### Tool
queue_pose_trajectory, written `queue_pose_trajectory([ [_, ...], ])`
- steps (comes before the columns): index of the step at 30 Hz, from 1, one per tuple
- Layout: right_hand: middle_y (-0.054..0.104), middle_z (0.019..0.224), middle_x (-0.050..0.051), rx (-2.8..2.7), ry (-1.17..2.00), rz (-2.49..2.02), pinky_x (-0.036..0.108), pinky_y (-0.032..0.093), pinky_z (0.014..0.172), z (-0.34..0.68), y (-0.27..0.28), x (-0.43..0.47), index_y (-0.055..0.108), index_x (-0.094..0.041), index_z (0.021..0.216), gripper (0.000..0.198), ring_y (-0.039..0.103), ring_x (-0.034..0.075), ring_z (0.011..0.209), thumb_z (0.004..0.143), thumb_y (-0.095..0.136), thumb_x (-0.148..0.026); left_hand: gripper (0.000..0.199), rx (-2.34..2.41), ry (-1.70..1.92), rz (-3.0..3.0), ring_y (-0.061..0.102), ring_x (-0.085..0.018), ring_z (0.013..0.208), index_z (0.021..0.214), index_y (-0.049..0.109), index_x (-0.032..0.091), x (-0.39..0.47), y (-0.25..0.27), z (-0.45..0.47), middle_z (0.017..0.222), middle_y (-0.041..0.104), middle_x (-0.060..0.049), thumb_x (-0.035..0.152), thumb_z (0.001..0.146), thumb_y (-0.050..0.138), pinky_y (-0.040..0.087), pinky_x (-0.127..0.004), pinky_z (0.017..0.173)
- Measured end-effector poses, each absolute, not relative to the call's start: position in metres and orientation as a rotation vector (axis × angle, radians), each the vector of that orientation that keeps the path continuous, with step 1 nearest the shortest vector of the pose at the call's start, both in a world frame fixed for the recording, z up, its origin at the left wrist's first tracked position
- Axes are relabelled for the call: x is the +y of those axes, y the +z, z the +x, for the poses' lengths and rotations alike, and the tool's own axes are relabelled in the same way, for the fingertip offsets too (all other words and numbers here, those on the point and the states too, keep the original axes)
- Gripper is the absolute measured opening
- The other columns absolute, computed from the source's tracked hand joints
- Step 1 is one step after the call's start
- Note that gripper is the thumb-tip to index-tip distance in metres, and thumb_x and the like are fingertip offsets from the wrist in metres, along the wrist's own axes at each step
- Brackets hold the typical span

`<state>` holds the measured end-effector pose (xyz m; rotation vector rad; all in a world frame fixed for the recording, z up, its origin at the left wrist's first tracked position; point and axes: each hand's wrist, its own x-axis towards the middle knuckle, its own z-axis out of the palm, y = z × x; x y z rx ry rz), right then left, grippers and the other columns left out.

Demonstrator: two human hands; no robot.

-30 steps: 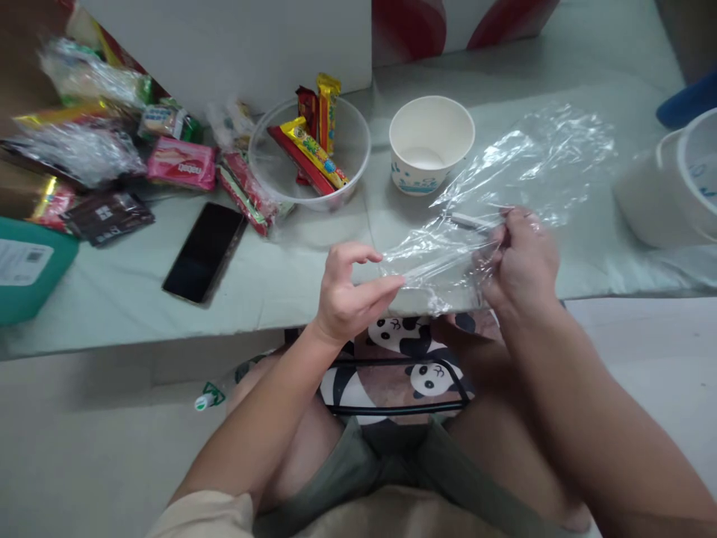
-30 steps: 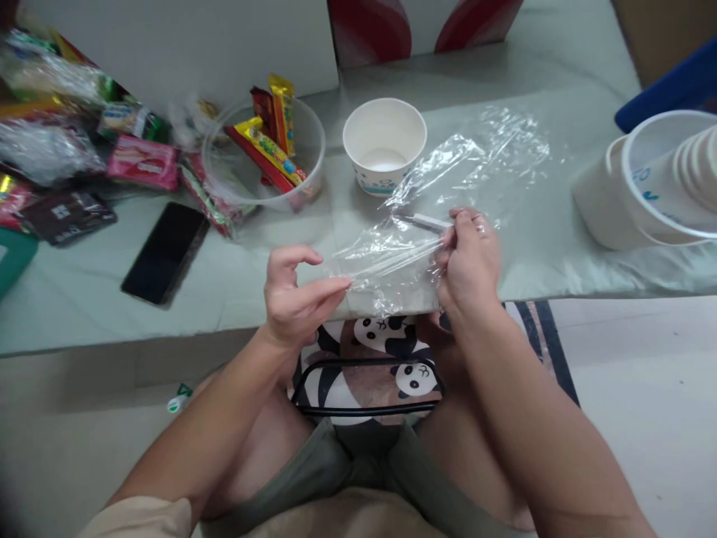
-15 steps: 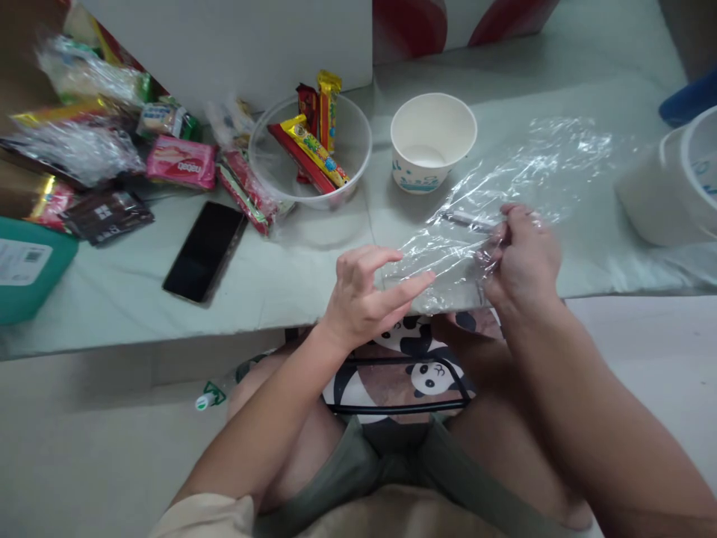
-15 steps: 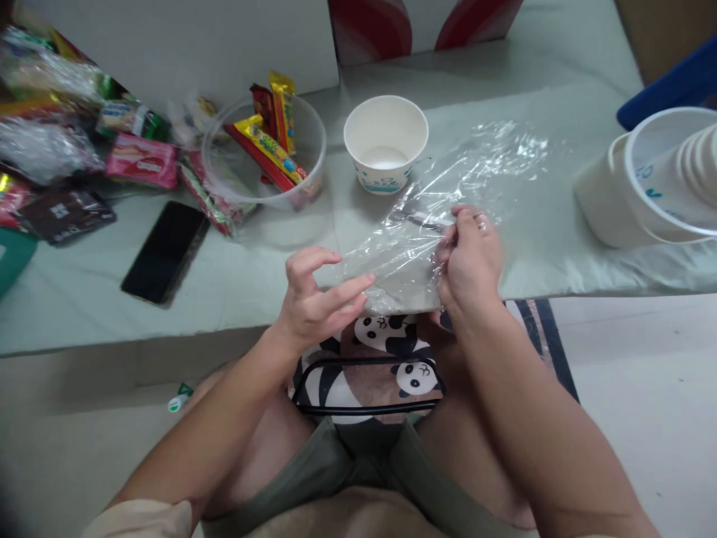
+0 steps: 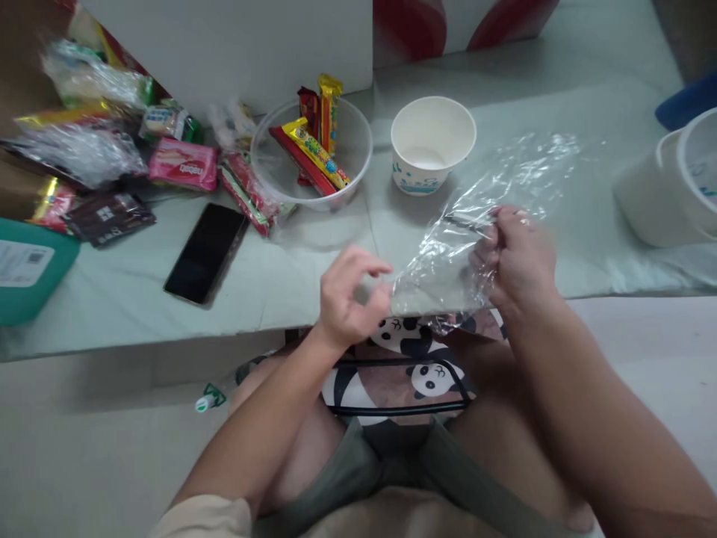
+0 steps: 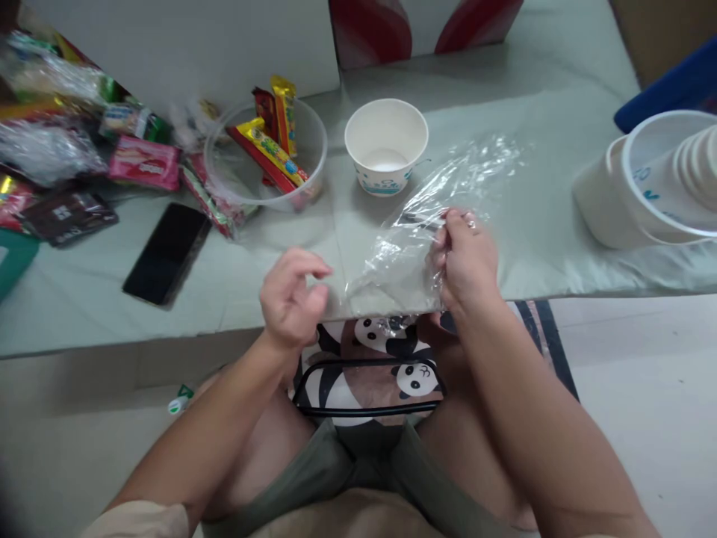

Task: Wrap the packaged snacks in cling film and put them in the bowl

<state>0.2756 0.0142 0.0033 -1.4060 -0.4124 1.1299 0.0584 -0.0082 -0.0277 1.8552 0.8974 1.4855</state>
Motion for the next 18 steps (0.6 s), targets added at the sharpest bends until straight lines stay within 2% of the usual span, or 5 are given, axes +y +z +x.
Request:
queue_pose_trajectory([
  [3,0.043,0.048,-0.011,-0.557,1.336,-1.325,0.019,0.021,0.034,0.269,0.012,0.003,0.053,-0.024,0.079,0.031,0.027,0.004,0.033,0.073,0.08,-0.039,0.019,0.998,1.327,1.248,0.064,-0.015,0.092,0.099,0.07,0.022,0.002,-0.027,0.052,0.095,0.067,-0.002,0.031,0.082,0.071,0.051,-0.03,0.084],
  [9,0.044,0.044,-0.008,-0.813,1.695,-1.177,0.023,0.024,0.033,0.256,0.022,-0.02,0.058,-0.025,0.075,0.038,0.031,0.007,0.031,0.075,0.078,-0.056,0.074,0.614,0.683,0.506,0.057,-0.035,0.136,0.122,0.067,0.017,-0.001,-0.013,0.054,0.139,0.066,-0.016,0.071,0.071,0.076,0.05,-0.047,0.108],
  [13,0.046,0.046,-0.007,-0.833,1.703,-1.198,0.024,0.025,0.035,0.256,0.015,-0.019,0.062,-0.024,0.079,0.034,0.033,0.008,0.034,0.077,0.076,-0.055,0.053,0.629,0.535,0.495,0.076,-0.021,0.092,0.104,0.07,0.016,-0.005,-0.007,0.057,0.105,0.078,-0.011,0.046,0.067,0.091,0.06,-0.032,0.083],
  [15,0.047,0.048,-0.006,-0.828,1.634,-1.248,0.023,0.024,0.036,0.258,0.01,-0.016,0.063,-0.023,0.079,0.031,0.033,0.007,0.035,0.08,0.074,-0.052,0.036,0.746,0.547,0.541,0.072,-0.012,0.069,0.086,0.066,0.015,-0.003,-0.005,0.057,0.082,0.076,-0.004,0.034,0.068,0.091,0.056,-0.022,0.067],
  [18,0.05,0.053,-0.005,-0.827,1.57,-1.35,0.022,0.025,0.038,0.262,0.006,-0.013,0.066,-0.022,0.083,0.024,0.037,0.007,0.039,0.082,0.071,-0.046,0.03,0.91,0.608,0.622,0.068,-0.009,0.059,0.079,0.06,0.016,0.001,-0.002,0.058,0.071,0.073,0.0,0.032,0.073,0.085,0.048,-0.017,0.053],
])
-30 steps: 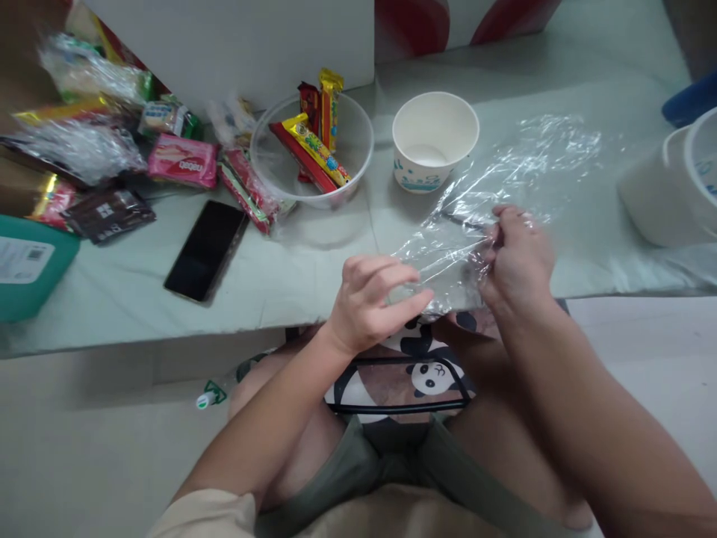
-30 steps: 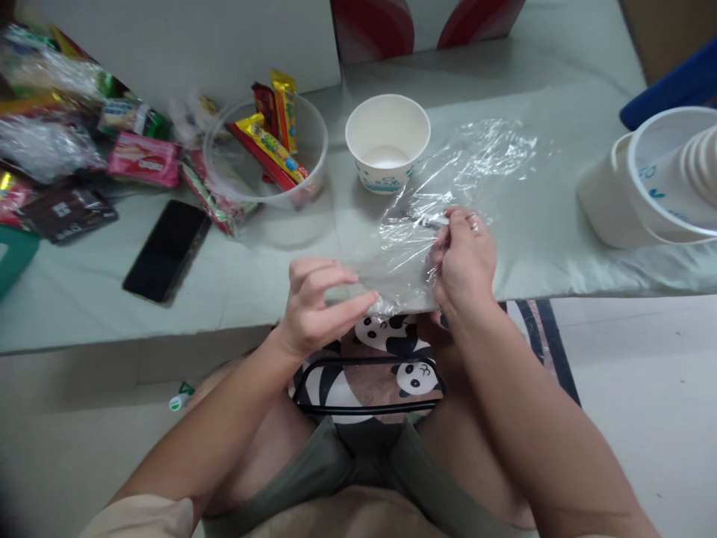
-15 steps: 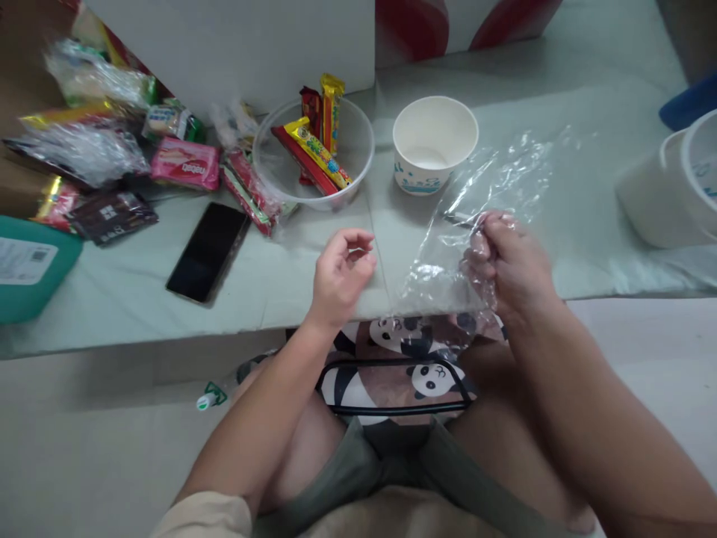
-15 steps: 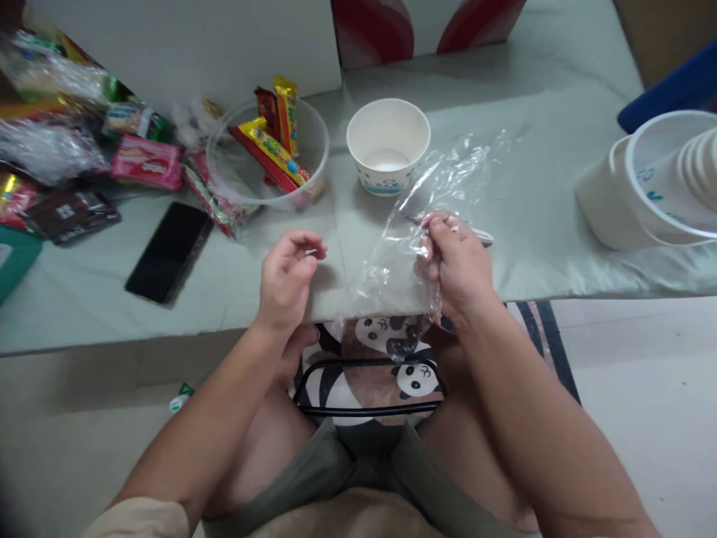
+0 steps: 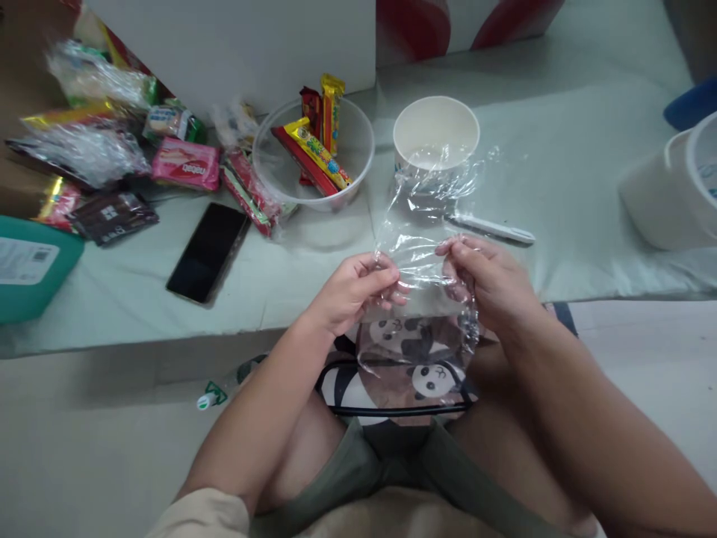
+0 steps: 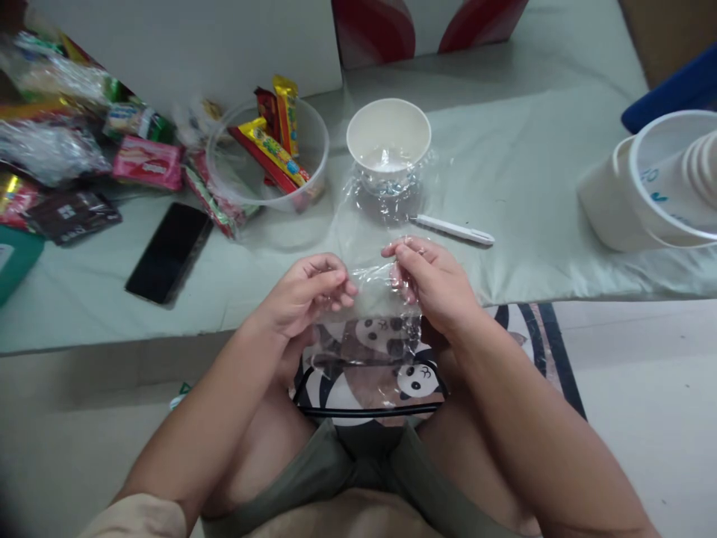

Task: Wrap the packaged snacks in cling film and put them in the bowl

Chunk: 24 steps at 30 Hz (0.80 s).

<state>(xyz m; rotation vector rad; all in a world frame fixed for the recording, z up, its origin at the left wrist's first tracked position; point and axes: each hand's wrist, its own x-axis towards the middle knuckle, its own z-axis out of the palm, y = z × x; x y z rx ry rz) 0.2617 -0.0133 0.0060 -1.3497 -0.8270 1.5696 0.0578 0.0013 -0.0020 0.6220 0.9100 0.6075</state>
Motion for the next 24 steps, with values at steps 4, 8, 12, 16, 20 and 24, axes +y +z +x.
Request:
queue_pose_trajectory([
  [4,0.058,0.065,-0.003,-0.924,1.603,-1.48,0.021,0.035,0.042,0.263,0.005,-0.013,0.071,-0.02,0.096,0.025,0.047,0.008,0.049,0.076,0.075,-0.035,0.019,1.036,0.614,0.684,0.069,-0.01,0.055,0.093,0.061,0.017,0.004,-0.002,0.06,0.067,0.072,0.0,0.027,0.08,0.072,0.044,-0.015,0.047],
  [8,0.067,0.093,0.0,-1.083,1.512,-1.484,0.021,0.039,0.046,0.261,0.004,-0.015,0.072,-0.024,0.11,0.04,0.05,0.007,0.056,0.071,0.075,-0.026,0.03,1.084,0.646,0.764,0.07,-0.011,0.055,0.112,0.06,0.02,0.004,-0.004,0.061,0.067,0.074,0.001,0.022,0.082,0.066,0.045,-0.015,0.047],
  [12,0.067,0.108,0.001,-1.21,1.379,-1.459,0.023,0.038,0.047,0.259,0.002,-0.017,0.072,-0.027,0.115,0.039,0.048,0.006,0.055,0.076,0.067,-0.021,0.033,1.064,0.634,0.82,0.073,-0.013,0.061,0.116,0.06,0.022,0.004,-0.004,0.061,0.075,0.078,0.0,0.022,0.083,0.062,0.049,-0.016,0.051],
  [16,0.067,0.099,0.002,-1.398,1.032,-1.33,0.032,0.051,0.07,0.261,0.002,-0.018,0.077,-0.03,0.095,0.021,0.057,0.014,0.075,0.081,0.065,-0.019,0.018,1.08,0.657,0.808,0.074,-0.012,0.066,0.101,0.063,0.019,0.005,-0.003,0.062,0.077,0.078,-0.001,0.015,0.083,0.061,0.052,-0.017,0.057],
  [20,0.063,0.098,0.004,-1.484,0.806,-1.207,0.039,0.053,0.088,0.264,0.002,-0.023,0.079,-0.033,0.082,0.012,0.061,0.02,0.097,0.083,0.071,-0.024,0.003,1.053,0.771,0.766,0.073,-0.011,0.068,0.082,0.064,0.017,0.006,-0.006,0.063,0.079,0.077,-0.002,0.018,0.083,0.066,0.054,-0.019,0.06],
  [24,0.065,0.104,0.001,-1.399,0.972,-1.167,0.037,0.054,0.083,0.262,0.0,-0.025,0.074,-0.035,0.108,0.04,0.061,0.017,0.086,0.072,0.08,-0.021,0.013,1.004,0.863,0.719,0.073,-0.012,0.069,0.072,0.062,0.017,0.007,-0.005,0.062,0.084,0.077,-0.002,0.022,0.081,0.069,0.058,-0.024,0.068],
])
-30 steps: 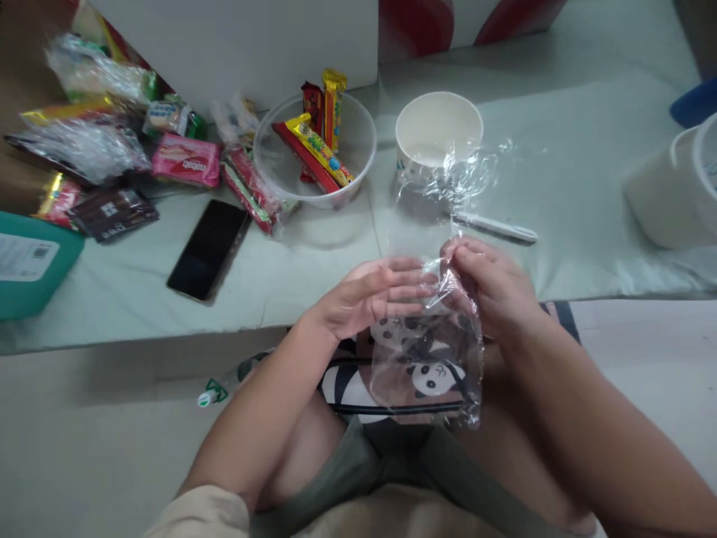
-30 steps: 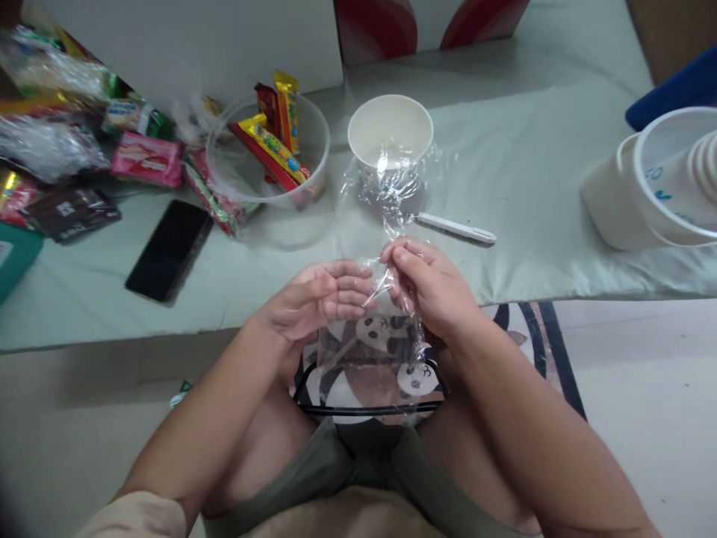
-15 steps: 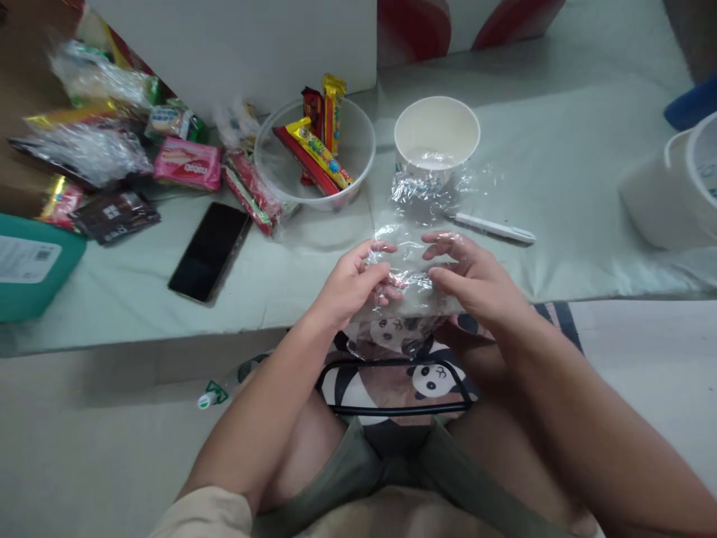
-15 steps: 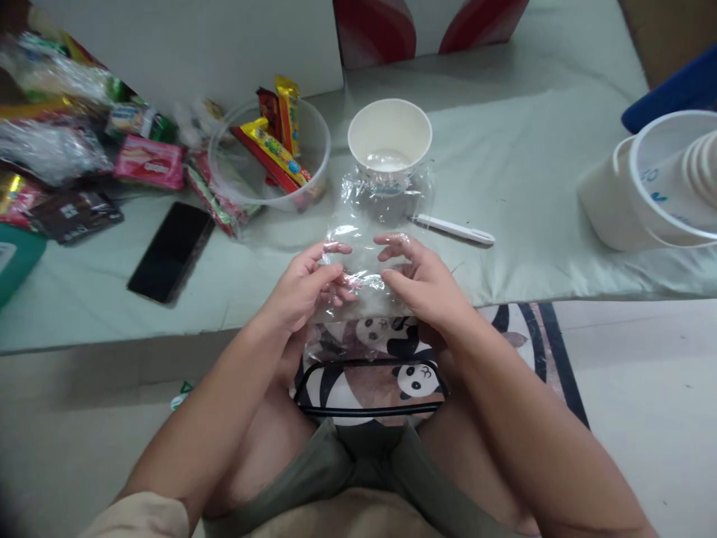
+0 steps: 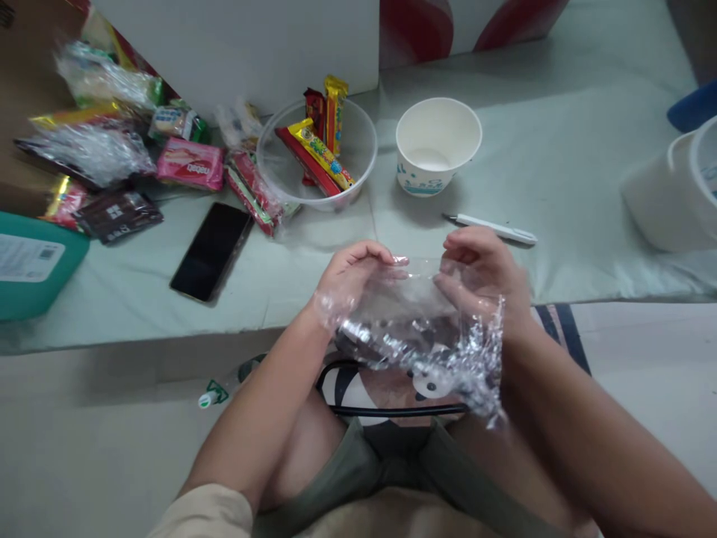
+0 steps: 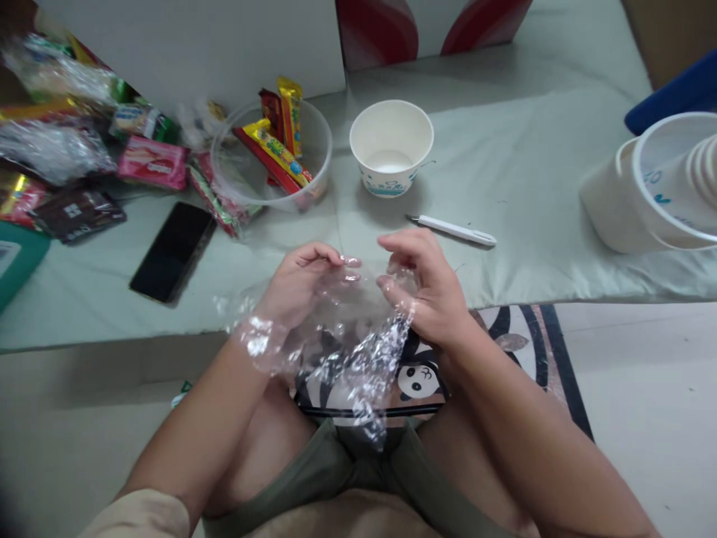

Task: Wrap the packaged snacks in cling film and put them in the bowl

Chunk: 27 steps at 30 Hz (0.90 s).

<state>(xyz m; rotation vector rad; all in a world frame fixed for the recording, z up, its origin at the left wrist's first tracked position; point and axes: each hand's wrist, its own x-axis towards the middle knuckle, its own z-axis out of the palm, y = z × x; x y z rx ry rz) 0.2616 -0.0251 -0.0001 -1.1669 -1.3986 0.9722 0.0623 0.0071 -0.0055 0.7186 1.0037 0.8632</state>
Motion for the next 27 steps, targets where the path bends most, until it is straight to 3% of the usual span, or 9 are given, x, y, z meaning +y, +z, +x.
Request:
queue_pose_trajectory([
  [2,0.068,0.098,0.001,-1.282,1.108,-1.255,0.036,0.054,0.078,0.259,0.002,-0.024,0.072,-0.031,0.109,0.044,0.062,0.016,0.081,0.067,0.083,-0.023,0.011,1.024,0.875,0.715,0.074,-0.012,0.073,0.071,0.061,0.018,0.008,-0.004,0.061,0.088,0.078,-0.002,0.019,0.079,0.067,0.058,-0.025,0.072],
  [5,0.066,0.075,0.001,-1.132,1.209,-1.433,0.03,0.049,0.062,0.256,0.01,-0.022,0.073,-0.024,0.085,0.013,0.059,0.015,0.067,0.076,0.075,-0.033,0.007,1.042,0.912,0.862,0.074,-0.014,0.078,0.071,0.063,0.018,0.008,-0.002,0.056,0.088,0.078,-0.003,0.017,0.078,0.063,0.057,-0.026,0.073],
  [7,0.062,0.064,0.0,-1.066,1.223,-1.474,0.026,0.041,0.052,0.255,0.016,-0.02,0.071,-0.022,0.075,0.014,0.053,0.012,0.057,0.08,0.07,-0.035,0.008,1.063,0.939,1.034,0.073,-0.015,0.079,0.073,0.066,0.019,0.008,-0.003,0.053,0.08,0.076,-0.003,0.018,0.079,0.062,0.057,-0.026,0.073],
  [11,0.056,0.054,-0.004,-0.936,1.295,-1.432,0.023,0.033,0.043,0.253,0.019,-0.02,0.07,-0.025,0.085,0.012,0.045,0.011,0.045,0.077,0.071,-0.035,0.008,1.095,0.927,1.107,0.07,-0.012,0.069,0.078,0.067,0.019,0.009,-0.004,0.048,0.078,0.073,-0.002,0.021,0.082,0.061,0.055,-0.024,0.065],
  [14,0.055,0.054,-0.005,-0.886,1.321,-1.398,0.022,0.031,0.04,0.251,0.015,-0.021,0.069,-0.028,0.089,0.014,0.045,0.012,0.043,0.076,0.069,-0.034,0.007,1.069,0.886,0.897,0.069,-0.012,0.062,0.082,0.064,0.02,0.012,-0.004,0.048,0.076,0.071,-0.001,0.022,0.084,0.057,0.056,-0.025,0.058],
  [19,0.051,0.058,-0.004,-0.783,1.301,-1.399,0.022,0.03,0.041,0.248,0.012,-0.018,0.06,-0.025,0.074,0.011,0.042,0.009,0.044,0.071,0.068,-0.031,0.004,1.074,0.789,0.778,0.063,-0.013,0.049,0.086,0.06,0.023,0.014,-0.002,0.049,0.063,0.065,0.002,0.026,0.083,0.058,0.052,-0.026,0.046],
  [24,0.051,0.064,-0.002,-0.635,1.475,-1.367,0.026,0.038,0.045,0.25,0.011,-0.011,0.056,-0.024,0.074,0.014,0.045,0.01,0.049,0.075,0.058,-0.037,0.008,1.102,0.844,0.825,0.061,-0.011,0.05,0.083,0.064,0.021,0.013,-0.007,0.049,0.068,0.067,0.001,0.022,0.081,0.056,0.049,-0.023,0.045],
  [27,0.056,0.072,-0.001,-0.679,1.482,-1.359,0.026,0.041,0.049,0.251,0.007,-0.012,0.057,-0.023,0.079,0.014,0.049,0.01,0.055,0.075,0.063,-0.035,0.017,1.007,0.849,0.732,0.066,-0.015,0.057,0.088,0.066,0.019,0.014,-0.01,0.046,0.074,0.07,-0.003,0.027,0.079,0.054,0.055,-0.027,0.052],
])
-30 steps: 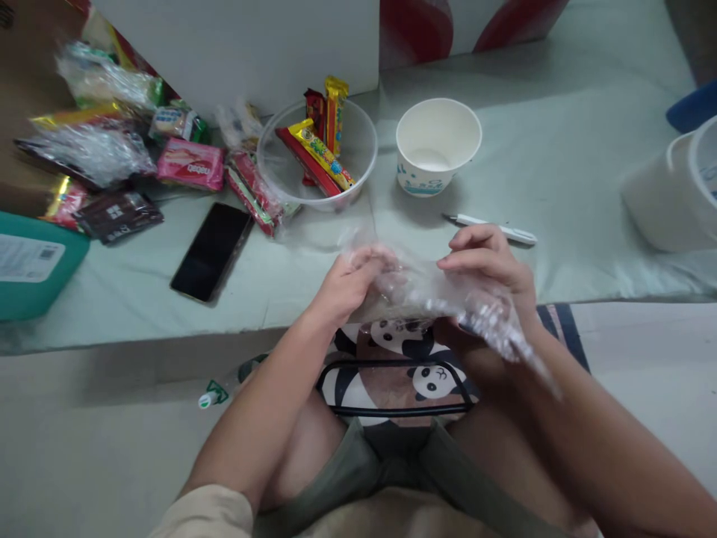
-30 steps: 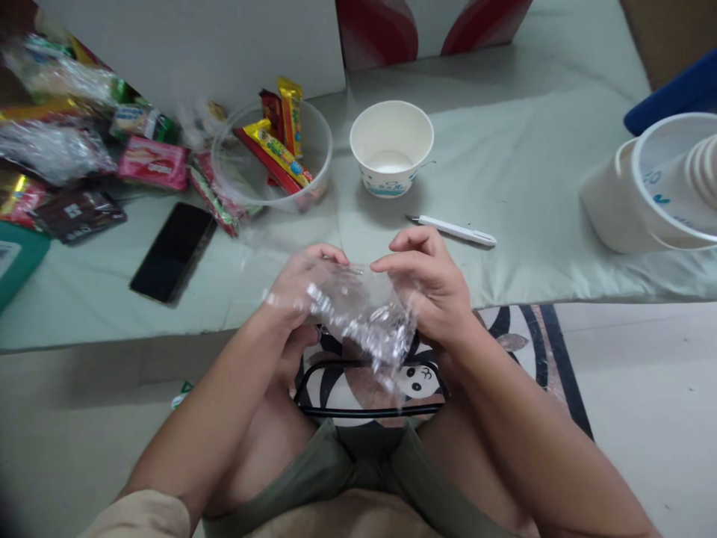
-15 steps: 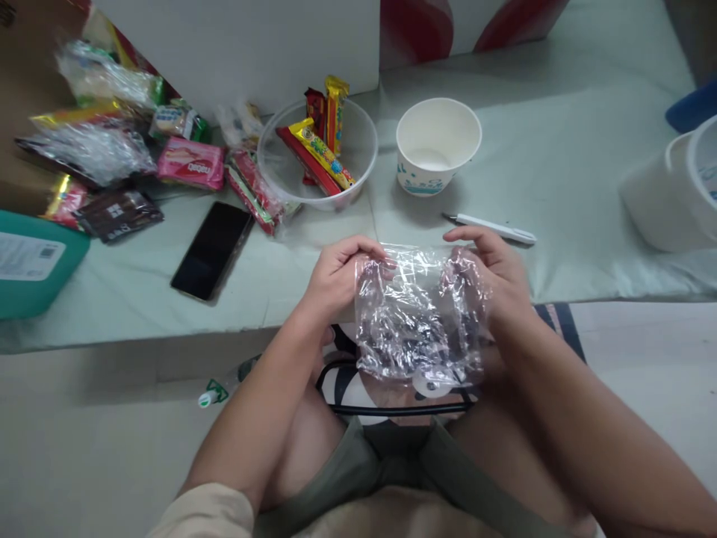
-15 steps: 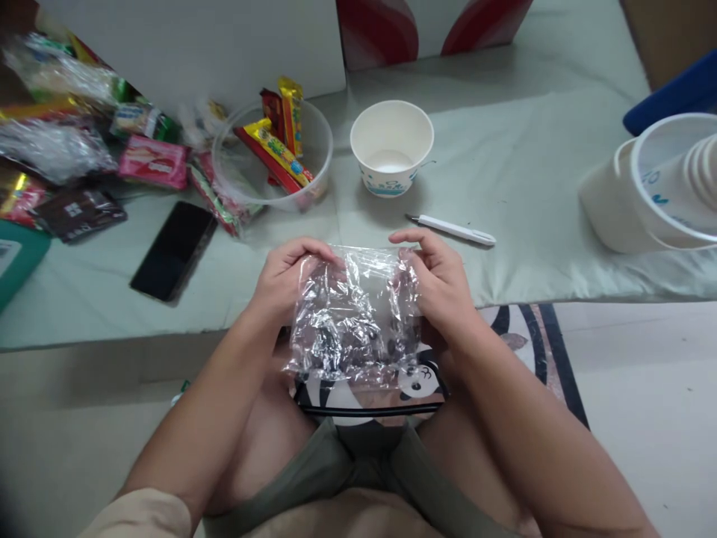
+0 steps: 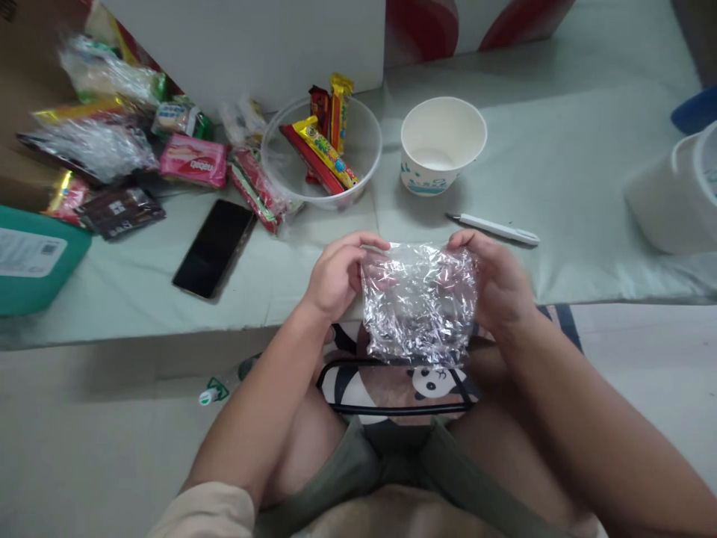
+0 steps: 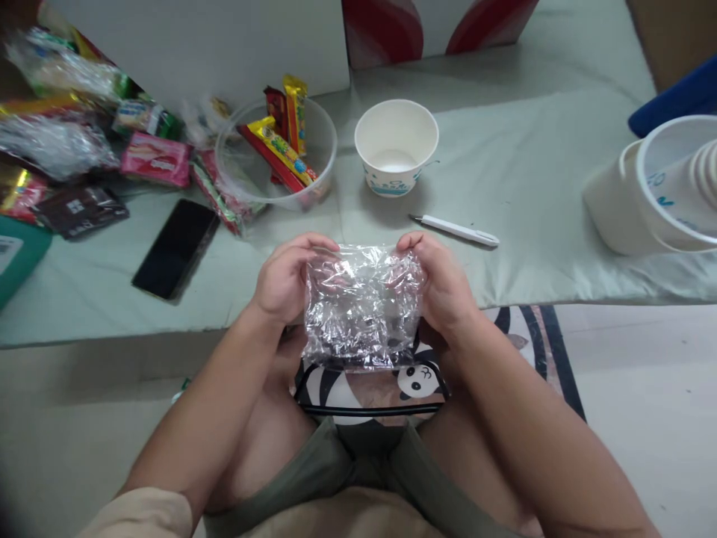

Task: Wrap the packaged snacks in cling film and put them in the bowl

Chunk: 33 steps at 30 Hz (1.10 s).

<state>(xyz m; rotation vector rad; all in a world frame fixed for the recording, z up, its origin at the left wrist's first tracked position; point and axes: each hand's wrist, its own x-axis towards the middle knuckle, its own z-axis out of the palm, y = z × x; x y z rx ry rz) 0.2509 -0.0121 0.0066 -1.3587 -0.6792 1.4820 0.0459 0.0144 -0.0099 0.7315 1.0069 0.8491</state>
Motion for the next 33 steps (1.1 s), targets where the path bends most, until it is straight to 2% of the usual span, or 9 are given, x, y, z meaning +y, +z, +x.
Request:
queue_pose_trajectory([
  [3,0.061,0.079,-0.003,-0.798,1.385,-1.383,0.024,0.045,0.055,0.251,0.0,-0.014,0.059,-0.024,0.09,0.025,0.053,0.009,0.06,0.07,0.074,-0.021,0.041,0.902,0.823,0.676,0.073,-0.019,0.067,0.119,0.061,0.022,0.015,-0.01,0.044,0.085,0.074,-0.004,0.038,0.081,0.06,0.061,-0.033,0.063],
  [6,0.064,0.084,-0.005,-0.73,1.275,-1.347,0.025,0.05,0.061,0.251,-0.003,-0.014,0.056,-0.029,0.111,0.047,0.059,0.01,0.065,0.071,0.079,-0.023,0.076,0.95,0.729,0.697,0.077,-0.021,0.074,0.139,0.044,0.028,0.014,-0.01,0.046,0.091,0.076,-0.003,0.03,0.073,0.08,0.059,-0.029,0.064],
  [9,0.068,0.09,-0.004,-0.572,1.32,-1.276,0.028,0.054,0.066,0.251,-0.005,-0.012,0.053,-0.031,0.118,0.063,0.066,0.013,0.073,0.065,0.086,-0.032,0.055,1.033,0.721,0.722,0.075,-0.018,0.076,0.12,0.056,0.02,0.013,-0.009,0.049,0.092,0.076,-0.005,0.024,0.073,0.083,0.053,-0.022,0.059],
  [12,0.07,0.09,0.0,-0.631,1.56,-1.294,0.031,0.056,0.068,0.25,-0.006,-0.012,0.059,-0.025,0.102,0.053,0.068,0.015,0.077,0.061,0.09,-0.037,0.031,0.999,0.847,0.681,0.074,-0.014,0.079,0.098,0.061,0.017,0.013,-0.009,0.051,0.095,0.076,-0.004,0.028,0.076,0.081,0.058,-0.023,0.068],
  [16,0.069,0.083,0.0,-0.732,1.527,-1.326,0.028,0.054,0.069,0.247,-0.004,-0.014,0.055,-0.022,0.081,0.036,0.066,0.013,0.075,0.068,0.084,-0.039,0.039,0.884,0.828,0.677,0.076,-0.017,0.088,0.098,0.062,0.018,0.012,-0.009,0.053,0.099,0.076,-0.004,0.03,0.07,0.088,0.062,-0.026,0.074],
  [19,0.068,0.084,-0.001,-0.729,1.566,-1.343,0.027,0.053,0.064,0.245,-0.002,-0.015,0.057,-0.023,0.088,0.036,0.065,0.012,0.071,0.069,0.083,-0.039,0.032,0.956,0.812,0.748,0.07,-0.012,0.066,0.091,0.063,0.016,0.01,-0.011,0.055,0.079,0.072,0.0,0.032,0.073,0.085,0.057,-0.021,0.058],
  [24,0.055,0.063,-0.005,-0.85,1.555,-1.44,0.025,0.039,0.047,0.247,-0.004,-0.018,0.057,-0.022,0.086,0.029,0.05,0.009,0.051,0.079,0.075,-0.044,0.025,1.072,0.841,0.861,0.055,-0.007,0.039,0.094,0.063,0.019,0.01,-0.012,0.053,0.059,0.06,0.007,0.033,0.079,0.077,0.044,-0.017,0.037],
  [30,0.039,0.053,-0.011,-0.793,1.574,-1.293,0.026,0.027,0.039,0.249,-0.003,-0.017,0.052,-0.032,0.106,0.036,0.035,0.009,0.037,0.077,0.071,-0.041,0.031,0.878,0.837,0.761,0.057,-0.011,0.035,0.108,0.062,0.022,0.01,-0.004,0.046,0.049,0.061,0.008,0.031,0.079,0.071,0.041,-0.017,0.034],
  [33,0.036,0.052,-0.011,-0.832,1.574,-1.208,0.027,0.027,0.041,0.251,-0.002,-0.016,0.051,-0.032,0.102,0.032,0.034,0.01,0.037,0.079,0.068,-0.045,0.027,0.829,0.827,0.647,0.06,-0.013,0.037,0.098,0.063,0.022,0.012,0.0,0.043,0.05,0.059,0.008,0.027,0.073,0.071,0.041,-0.017,0.034],
])
